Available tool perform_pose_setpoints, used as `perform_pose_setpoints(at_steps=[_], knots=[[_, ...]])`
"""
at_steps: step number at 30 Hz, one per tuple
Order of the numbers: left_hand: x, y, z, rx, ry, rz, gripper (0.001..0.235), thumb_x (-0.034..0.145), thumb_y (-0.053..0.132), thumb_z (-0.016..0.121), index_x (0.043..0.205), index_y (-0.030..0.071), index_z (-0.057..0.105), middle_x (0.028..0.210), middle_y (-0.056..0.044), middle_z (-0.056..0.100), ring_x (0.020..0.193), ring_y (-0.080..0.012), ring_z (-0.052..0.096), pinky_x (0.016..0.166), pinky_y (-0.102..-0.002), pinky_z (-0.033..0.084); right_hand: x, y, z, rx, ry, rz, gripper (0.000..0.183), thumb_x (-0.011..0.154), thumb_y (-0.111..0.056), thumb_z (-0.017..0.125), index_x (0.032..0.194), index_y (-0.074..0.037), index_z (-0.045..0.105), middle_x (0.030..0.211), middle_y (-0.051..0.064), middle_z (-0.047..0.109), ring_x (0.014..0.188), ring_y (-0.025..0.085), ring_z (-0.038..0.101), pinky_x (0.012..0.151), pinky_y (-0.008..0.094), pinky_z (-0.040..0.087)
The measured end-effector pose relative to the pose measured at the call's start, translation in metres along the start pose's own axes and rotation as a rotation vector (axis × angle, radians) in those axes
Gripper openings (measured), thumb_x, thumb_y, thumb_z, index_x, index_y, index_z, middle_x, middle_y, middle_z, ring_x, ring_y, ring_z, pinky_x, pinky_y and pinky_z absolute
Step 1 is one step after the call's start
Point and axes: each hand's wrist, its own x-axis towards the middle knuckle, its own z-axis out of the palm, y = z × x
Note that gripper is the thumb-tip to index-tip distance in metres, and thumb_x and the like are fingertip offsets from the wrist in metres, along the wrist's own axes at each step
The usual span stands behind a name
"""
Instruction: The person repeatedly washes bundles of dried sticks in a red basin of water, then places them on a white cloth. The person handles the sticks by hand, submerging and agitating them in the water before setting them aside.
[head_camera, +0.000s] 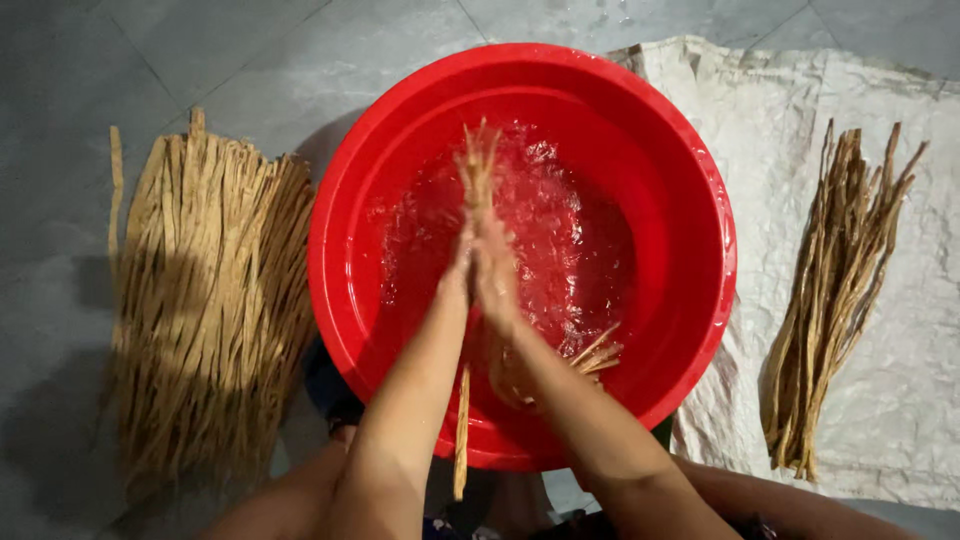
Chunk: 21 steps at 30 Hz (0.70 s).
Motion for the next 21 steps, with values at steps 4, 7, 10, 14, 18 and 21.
perform_pose_setpoints(at_steps=[4, 7, 10, 14, 18, 21], knots=[[-0.010, 0.016, 0.001, -0.454, -0.174, -0.086, 0.091, 0.099, 0.077, 0.033, 0.165, 0.016, 0.017, 0.173, -0.017, 0.010, 0.160, -0.0284, 0.011, 0.129, -0.055, 0.003, 0.003, 0.027, 0.007, -0.029, -0.182, 0.060, 0.061, 0.109, -0.042, 0.021, 0.164, -0.021, 0.035, 0.165, 0.028, 0.033, 0.151, 0.045, 0.028, 0.116, 0.067, 0.019], [-0.013, 0.030, 0.012, -1.658, -0.810, -0.043, 0.101, 0.095, 0.068, 0.051, 0.165, 0.014, 0.004, 0.171, -0.017, 0.000, 0.157, -0.0303, 0.011, 0.125, -0.058, 0.010, 0.023, 0.074, -0.012, -0.008, -0.277, 0.372, 0.073, 0.106, -0.064, 0.013, 0.155, -0.023, 0.049, 0.148, 0.021, 0.056, 0.144, 0.035, 0.057, 0.118, 0.051, 0.054], [0.024, 0.041, 0.013, -2.599, -1.178, -0.115, 0.119, 0.090, 0.055, 0.070, 0.162, 0.006, -0.010, 0.160, -0.026, 0.012, 0.147, -0.0386, 0.026, 0.124, -0.058, 0.023, 0.043, 0.087, -0.051, -0.031, -0.211, 0.156, 0.085, 0.095, -0.073, 0.008, 0.160, -0.022, 0.032, 0.168, 0.019, 0.032, 0.154, 0.040, 0.026, 0.122, 0.060, 0.018], [0.065, 0.040, 0.027, -2.704, -0.818, -0.505, 0.118, 0.092, 0.041, 0.084, 0.162, -0.003, -0.001, 0.118, 0.005, 0.051, 0.112, -0.0158, 0.058, 0.116, -0.050, 0.041, 0.038, 0.060, -0.094, 0.680, -0.321, 0.711, 0.100, 0.087, -0.081, 0.021, 0.160, -0.014, 0.031, 0.165, 0.021, 0.028, 0.150, 0.044, 0.031, 0.121, 0.063, 0.029], [0.103, 0.028, 0.024, -2.922, -0.494, -0.363, 0.079, 0.088, 0.041, 0.081, 0.141, -0.008, 0.048, 0.095, -0.008, 0.064, 0.081, -0.0175, 0.061, 0.093, -0.043, 0.054, 0.029, 0.036, -0.088, 0.474, -0.581, 0.603, 0.118, 0.080, -0.085, 0.052, 0.161, -0.008, 0.014, 0.169, 0.019, 0.004, 0.158, 0.036, 0.007, 0.124, 0.057, 0.012], [0.095, 0.009, 0.023, -2.865, -0.505, -0.290, 0.070, 0.089, 0.044, 0.076, 0.138, 0.000, 0.052, 0.107, -0.013, 0.063, 0.087, -0.0208, 0.063, 0.084, -0.044, 0.054, 0.012, 0.046, -0.063, 0.286, -0.880, 0.715, 0.095, 0.080, -0.056, 0.077, 0.149, -0.001, 0.042, 0.152, 0.024, 0.045, 0.140, 0.037, 0.044, 0.109, 0.059, 0.041]])
